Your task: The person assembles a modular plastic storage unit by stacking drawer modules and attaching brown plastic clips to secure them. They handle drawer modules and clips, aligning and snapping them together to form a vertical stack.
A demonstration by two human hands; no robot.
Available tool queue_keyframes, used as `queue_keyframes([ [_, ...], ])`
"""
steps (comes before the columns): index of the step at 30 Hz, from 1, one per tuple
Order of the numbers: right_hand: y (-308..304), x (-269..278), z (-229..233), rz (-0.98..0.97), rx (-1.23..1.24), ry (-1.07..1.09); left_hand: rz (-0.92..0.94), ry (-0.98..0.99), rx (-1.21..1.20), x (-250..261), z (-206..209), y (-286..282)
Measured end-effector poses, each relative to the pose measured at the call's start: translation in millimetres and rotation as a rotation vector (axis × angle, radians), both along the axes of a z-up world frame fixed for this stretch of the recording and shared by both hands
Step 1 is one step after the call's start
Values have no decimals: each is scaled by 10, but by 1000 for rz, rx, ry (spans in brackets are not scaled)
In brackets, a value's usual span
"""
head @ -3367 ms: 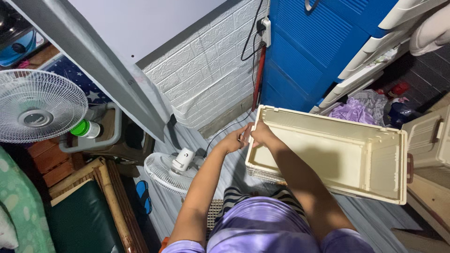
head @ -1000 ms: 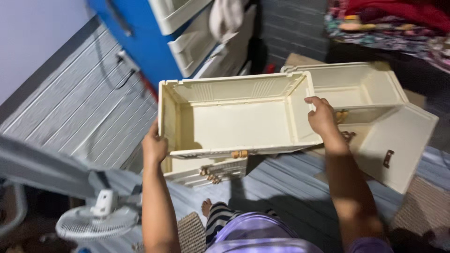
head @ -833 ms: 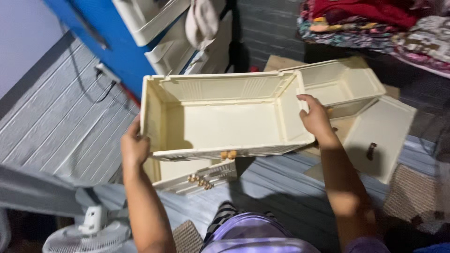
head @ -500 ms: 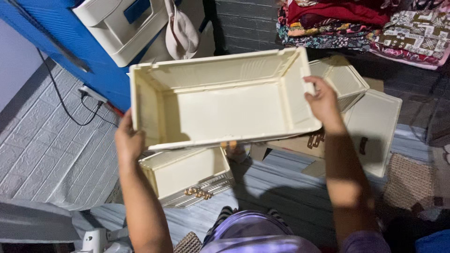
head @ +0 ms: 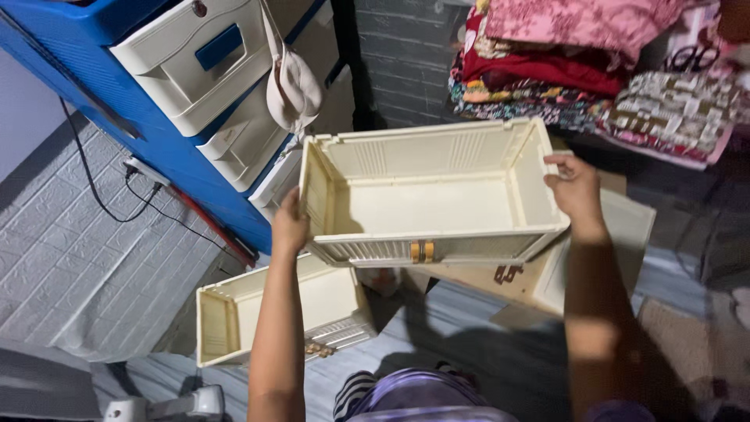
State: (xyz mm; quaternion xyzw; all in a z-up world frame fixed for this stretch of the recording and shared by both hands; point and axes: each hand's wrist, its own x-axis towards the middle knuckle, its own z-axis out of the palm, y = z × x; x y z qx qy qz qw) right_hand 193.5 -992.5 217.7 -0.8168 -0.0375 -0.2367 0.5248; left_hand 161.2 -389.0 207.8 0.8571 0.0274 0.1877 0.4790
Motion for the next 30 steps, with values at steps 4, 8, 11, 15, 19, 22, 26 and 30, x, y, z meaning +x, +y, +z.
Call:
queue_keyframes([
  [4,-40,94,-9,-133,37,171,-28,-69,791,-134,-55,-875],
  [8,-50,171,2,-221,-42,351,-270,-441,951,-554,-23,-2137],
  [11,-181,281,-143,-125,-26,313,-384,-75,937,-503,265,-2344],
  [15,-502,482,-645,66,197,184,-382,-119,988,-468,464,-2413],
  [19,-719,530,-1263,-106,-158,240,-326,-169,960,-444,514,-2541],
  [22,-720,488,-1594,-85,-491,416,-306,-138,970,-443,534,-2633],
  [26,-629,528,-1779,-27,-857,522,-251,-141,1012,-440,548,-2688],
  [30,-616,570,-1844,25,-872,452,-283,-50,1000,-446,546,-2680],
])
